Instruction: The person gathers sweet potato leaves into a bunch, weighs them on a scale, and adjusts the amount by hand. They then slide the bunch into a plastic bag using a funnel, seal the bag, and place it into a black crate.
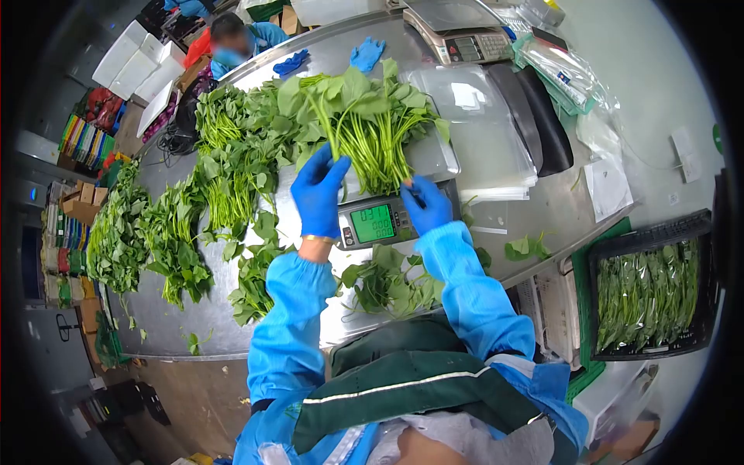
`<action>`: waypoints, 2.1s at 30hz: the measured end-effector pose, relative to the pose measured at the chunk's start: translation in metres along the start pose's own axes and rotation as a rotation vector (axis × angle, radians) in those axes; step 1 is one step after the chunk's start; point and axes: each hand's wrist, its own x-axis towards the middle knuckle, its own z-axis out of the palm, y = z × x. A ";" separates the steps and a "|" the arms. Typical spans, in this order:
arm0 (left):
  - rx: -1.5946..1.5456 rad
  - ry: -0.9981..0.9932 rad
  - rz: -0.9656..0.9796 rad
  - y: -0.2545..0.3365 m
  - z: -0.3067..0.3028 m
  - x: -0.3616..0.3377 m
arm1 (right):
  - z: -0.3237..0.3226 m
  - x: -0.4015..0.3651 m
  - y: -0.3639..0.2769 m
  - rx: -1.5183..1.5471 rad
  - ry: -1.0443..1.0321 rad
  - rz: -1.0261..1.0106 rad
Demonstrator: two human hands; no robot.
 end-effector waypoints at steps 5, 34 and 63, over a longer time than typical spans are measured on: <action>0.242 -0.037 0.041 -0.064 0.047 0.042 | -0.039 -0.024 0.052 0.048 0.033 0.047; 0.219 0.479 -0.464 -0.122 -0.105 -0.187 | -0.252 0.043 0.125 -0.613 -0.003 0.249; 0.610 0.042 0.114 -0.082 0.058 0.031 | -0.001 0.149 -0.024 -0.853 -0.579 -0.475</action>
